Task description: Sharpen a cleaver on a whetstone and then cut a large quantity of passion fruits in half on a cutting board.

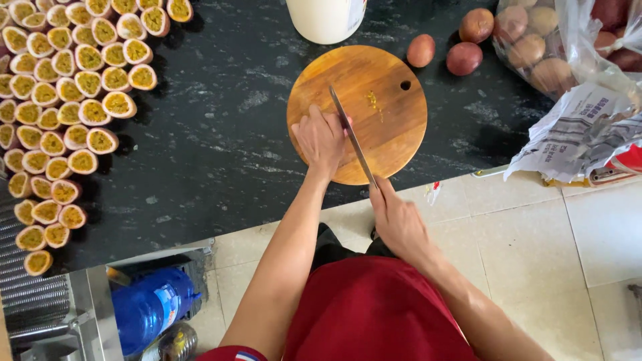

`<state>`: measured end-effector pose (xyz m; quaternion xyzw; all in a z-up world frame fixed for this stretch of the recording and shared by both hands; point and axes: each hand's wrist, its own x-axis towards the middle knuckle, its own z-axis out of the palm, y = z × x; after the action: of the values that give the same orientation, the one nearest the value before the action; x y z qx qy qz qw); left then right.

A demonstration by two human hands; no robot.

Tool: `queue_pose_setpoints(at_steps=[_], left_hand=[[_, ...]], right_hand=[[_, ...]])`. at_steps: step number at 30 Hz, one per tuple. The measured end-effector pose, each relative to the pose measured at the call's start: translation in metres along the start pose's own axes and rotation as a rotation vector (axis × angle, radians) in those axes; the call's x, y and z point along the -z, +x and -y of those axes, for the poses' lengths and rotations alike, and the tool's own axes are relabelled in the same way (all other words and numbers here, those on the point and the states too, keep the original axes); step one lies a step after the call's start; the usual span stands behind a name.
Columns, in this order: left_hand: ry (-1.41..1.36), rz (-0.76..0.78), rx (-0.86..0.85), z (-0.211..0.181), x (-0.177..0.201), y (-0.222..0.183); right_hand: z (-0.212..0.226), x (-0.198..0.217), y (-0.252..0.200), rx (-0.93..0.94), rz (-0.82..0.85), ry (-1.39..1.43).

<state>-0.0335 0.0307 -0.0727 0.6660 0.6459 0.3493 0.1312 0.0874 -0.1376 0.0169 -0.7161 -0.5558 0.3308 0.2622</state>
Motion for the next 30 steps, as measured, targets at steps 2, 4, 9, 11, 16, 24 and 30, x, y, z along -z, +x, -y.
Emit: queue_pose_setpoints(at_steps=[2, 4, 9, 11, 16, 24, 30], left_hand=[[0.022, 0.016, -0.057, -0.007, 0.01, -0.001], [0.045, 0.035, -0.114, -0.006, 0.008, -0.004], [0.012, -0.038, -0.052, -0.006, 0.006, 0.0], [-0.004, -0.021, -0.017, -0.009, 0.009, 0.001], [0.025, -0.028, 0.007, 0.005, -0.007, -0.004], [0.037, -0.047, -0.021, 0.013, 0.013, 0.001], [-0.18, -0.034, -0.068, 0.04, 0.05, -0.01]], right_hand=[[-0.015, -0.007, 0.006, 0.059, -0.011, 0.023], [-0.027, -0.017, 0.02, 0.114, -0.02, 0.047], [-0.019, -0.023, 0.036, 0.284, 0.026, -0.132], [-0.012, -0.011, 0.01, 0.158, 0.039, -0.022], [-0.024, -0.02, 0.022, -0.046, 0.111, 0.014], [-0.019, 0.017, 0.009, -0.022, 0.165, 0.083], [-0.023, 0.026, 0.004, -0.139, 0.198, 0.052]])
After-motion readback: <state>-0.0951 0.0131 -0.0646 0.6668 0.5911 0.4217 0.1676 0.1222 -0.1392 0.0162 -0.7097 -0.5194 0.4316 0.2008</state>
